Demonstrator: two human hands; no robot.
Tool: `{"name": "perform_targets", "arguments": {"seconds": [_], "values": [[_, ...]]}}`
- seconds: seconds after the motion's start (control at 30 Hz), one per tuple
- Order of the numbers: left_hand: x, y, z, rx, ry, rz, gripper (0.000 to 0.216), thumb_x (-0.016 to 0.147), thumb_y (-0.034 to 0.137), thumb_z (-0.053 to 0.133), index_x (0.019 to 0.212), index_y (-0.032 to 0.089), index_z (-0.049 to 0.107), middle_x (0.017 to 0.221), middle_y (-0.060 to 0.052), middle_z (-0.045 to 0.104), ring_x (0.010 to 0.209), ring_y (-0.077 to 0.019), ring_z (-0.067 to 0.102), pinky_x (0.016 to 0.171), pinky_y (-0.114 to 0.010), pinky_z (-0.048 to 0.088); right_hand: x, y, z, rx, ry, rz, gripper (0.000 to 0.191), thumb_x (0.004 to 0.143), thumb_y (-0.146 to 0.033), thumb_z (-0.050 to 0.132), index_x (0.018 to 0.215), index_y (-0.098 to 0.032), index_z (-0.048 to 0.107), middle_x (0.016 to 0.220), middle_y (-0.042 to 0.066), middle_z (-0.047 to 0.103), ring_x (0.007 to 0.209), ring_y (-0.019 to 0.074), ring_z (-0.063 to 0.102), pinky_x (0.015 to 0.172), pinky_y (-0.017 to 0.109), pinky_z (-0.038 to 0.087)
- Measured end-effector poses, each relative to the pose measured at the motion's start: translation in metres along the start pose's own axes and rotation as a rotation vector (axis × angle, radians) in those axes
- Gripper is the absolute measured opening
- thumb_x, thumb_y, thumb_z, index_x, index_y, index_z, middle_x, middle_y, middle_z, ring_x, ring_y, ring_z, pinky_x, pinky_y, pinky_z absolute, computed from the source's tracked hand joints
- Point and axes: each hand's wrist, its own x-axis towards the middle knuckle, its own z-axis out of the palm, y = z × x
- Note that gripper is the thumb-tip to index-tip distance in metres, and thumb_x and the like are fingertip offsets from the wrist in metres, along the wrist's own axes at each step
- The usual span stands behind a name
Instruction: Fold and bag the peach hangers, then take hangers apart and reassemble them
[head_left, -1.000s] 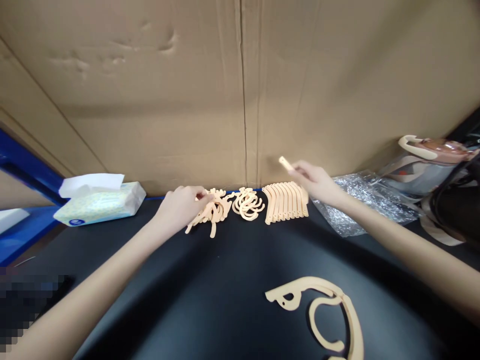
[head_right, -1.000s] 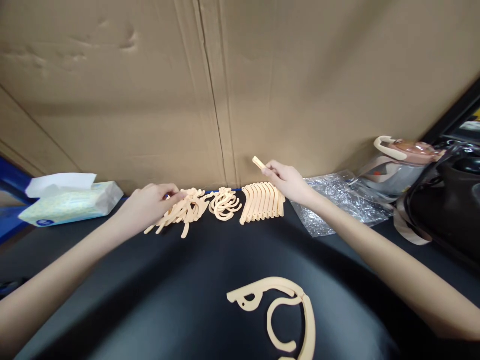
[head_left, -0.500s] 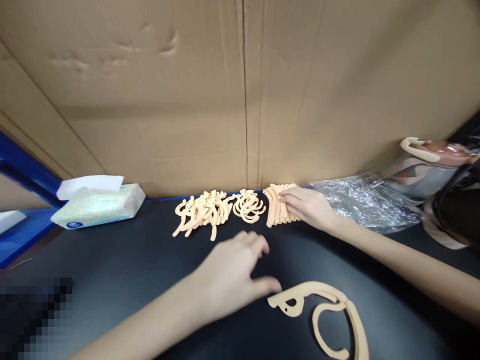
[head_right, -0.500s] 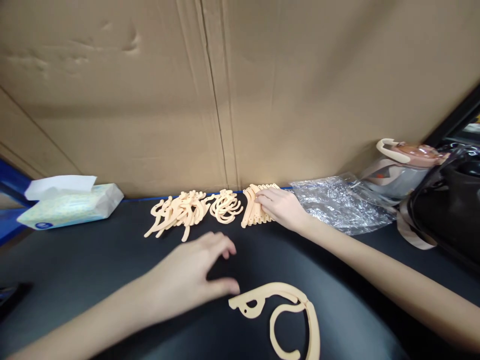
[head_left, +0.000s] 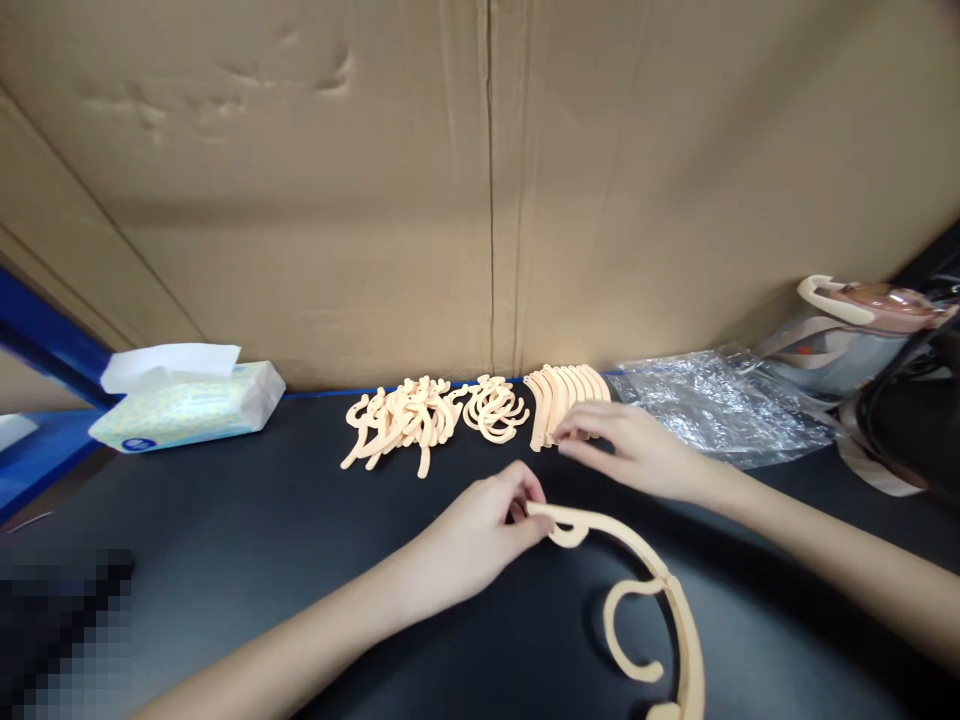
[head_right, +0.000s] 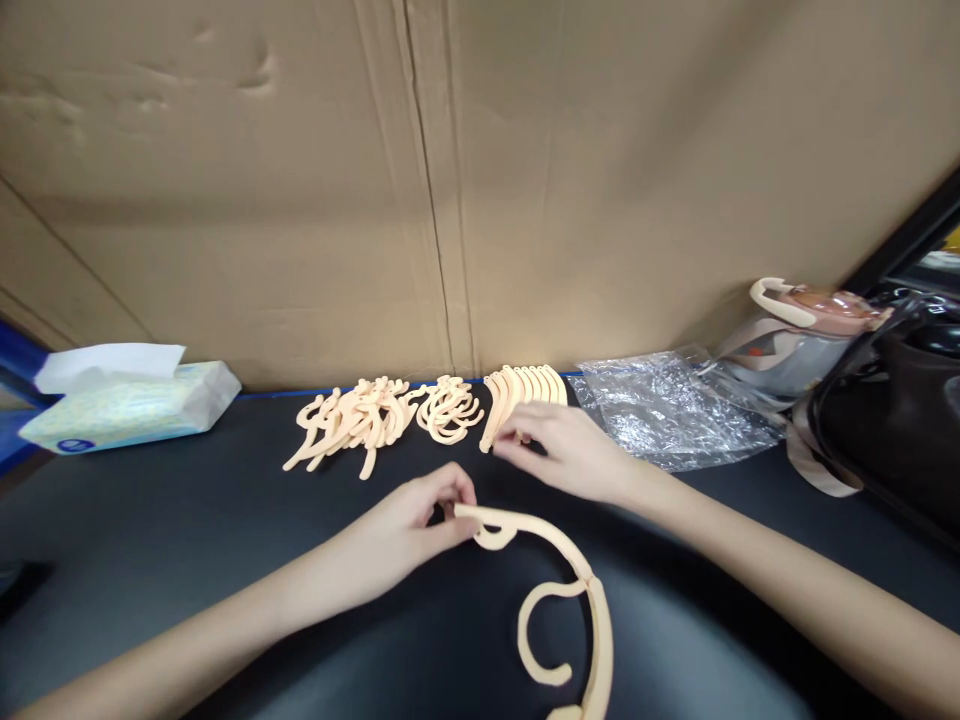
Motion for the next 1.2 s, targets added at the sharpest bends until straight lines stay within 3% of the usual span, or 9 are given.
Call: {"name": "perform_targets", "arguments": {"seconds": [0.1, 0.33, 0.43, 0.57, 0.63, 0.7, 0.87, 1.03, 1.2], "values": [[0.008, 0.005, -0.004, -0.250, 0.137, 0.049, 0.012, 0.082, 0.030, 0.055, 0.083, 0.018, 0.052, 0.078, 0.002, 0.054, 0.074, -0.0138, 0.052, 0.070, -0.026, 0.040, -0.004, -0.025, -0.005, 0.320, -0.201, 0.114, 0.023, 0.089, -0.041, 0.055, 0.089, -0.021, 0.066, 0.080, 0.001, 0.069, 0.073, 0.0150, 0.062, 0.068, 0.027, 0.046], [0.015, 0.015, -0.014, -0.184, 0.156, 0.075, 0.024, 0.083, 0.038, 0.051, 0.080, 0.016, 0.060, 0.081, -0.002, 0.062, 0.080, -0.0172, 0.056, 0.076, -0.027, 0.042, 0.001, -0.032, -0.006, 0.516, -0.082, 0.237, 0.027, 0.089, -0.043, 0.056, 0.082, -0.018, 0.064, 0.072, 0.000, 0.065, 0.065, 0.0116, 0.057, 0.057, 0.022, 0.040], [0.015, 0.012, -0.019, -0.048, 0.202, 0.115, 0.027, 0.087, 0.035, 0.043, 0.076, 0.017, 0.060, 0.082, -0.002, 0.064, 0.083, -0.0177, 0.057, 0.077, -0.028, 0.042, 0.002, -0.028, -0.005, 0.227, -0.045, 0.199, 0.028, 0.094, -0.040, 0.048, 0.087, -0.018, 0.064, 0.069, 0.001, 0.064, 0.061, 0.0126, 0.056, 0.055, 0.024, 0.038], [0.012, 0.007, -0.017, 0.104, 0.314, 0.117, 0.030, 0.091, 0.031, 0.034, 0.072, 0.018, 0.054, 0.075, -0.002, 0.057, 0.076, -0.0191, 0.053, 0.074, -0.032, 0.040, 0.002, -0.029, 0.006, -0.450, -0.032, -0.053, 0.025, 0.093, -0.013, 0.037, 0.091, -0.011, 0.062, 0.070, 0.009, 0.065, 0.065, 0.0190, 0.058, 0.065, 0.032, 0.038], [0.009, 0.005, -0.011, 0.225, 0.397, 0.135, 0.030, 0.092, 0.030, 0.032, 0.069, 0.019, 0.047, 0.073, -0.003, 0.052, 0.075, -0.0211, 0.049, 0.075, -0.036, 0.037, 0.003, -0.031, 0.011, -0.536, -0.069, -0.073, 0.025, 0.089, -0.008, 0.036, 0.089, -0.009, 0.060, 0.064, 0.009, 0.063, 0.059, 0.0189, 0.056, 0.060, 0.031, 0.036], [0.007, 0.004, -0.005, 0.459, 0.495, 0.194, 0.031, 0.094, 0.028, 0.027, 0.070, 0.020, 0.044, 0.074, -0.005, 0.052, 0.075, -0.0226, 0.047, 0.075, -0.038, 0.035, 0.006, -0.034, 0.012, -0.405, -0.090, 0.007, 0.025, 0.092, -0.014, 0.033, 0.085, -0.012, 0.057, 0.058, 0.006, 0.059, 0.051, 0.0160, 0.051, 0.053, 0.028, 0.033], [0.007, 0.009, -0.018, 0.964, 0.663, 0.370, 0.037, 0.096, 0.025, 0.020, 0.077, 0.018, 0.050, 0.079, -0.009, 0.058, 0.076, -0.0244, 0.049, 0.072, -0.038, 0.035, 0.016, -0.028, 0.001, 0.357, -0.065, 0.178, 0.033, 0.095, -0.028, 0.029, 0.075, -0.018, 0.053, 0.055, 0.000, 0.056, 0.053, 0.0126, 0.053, 0.058, 0.026, 0.040], [0.017, 0.008, -0.084, 0.725, 0.654, 0.040, 0.037, 0.094, 0.040, 0.027, 0.082, 0.019, 0.056, 0.079, -0.005, 0.061, 0.076, -0.0216, 0.054, 0.068, -0.031, 0.037, 0.022, -0.021, -0.008, 0.978, 0.008, 0.359, 0.027, 0.089, -0.037, 0.039, 0.085, -0.017, 0.057, 0.046, -0.005, 0.048, 0.044, 0.0114, 0.043, 0.047, 0.026, 0.033], [0.033, -0.014, -0.137, 0.701, 0.583, -0.112, 0.033, 0.085, 0.040, 0.038, 0.069, 0.019, 0.057, 0.058, 0.000, 0.055, 0.057, -0.0180, 0.053, 0.053, -0.026, 0.033, 0.023, -0.029, -0.010, 1.223, 0.045, 0.410, 0.032, 0.084, -0.031, 0.046, 0.110, -0.014, 0.051, 0.043, -0.007, 0.050, 0.042, 0.0118, 0.040, 0.047, 0.026, 0.031]]}}
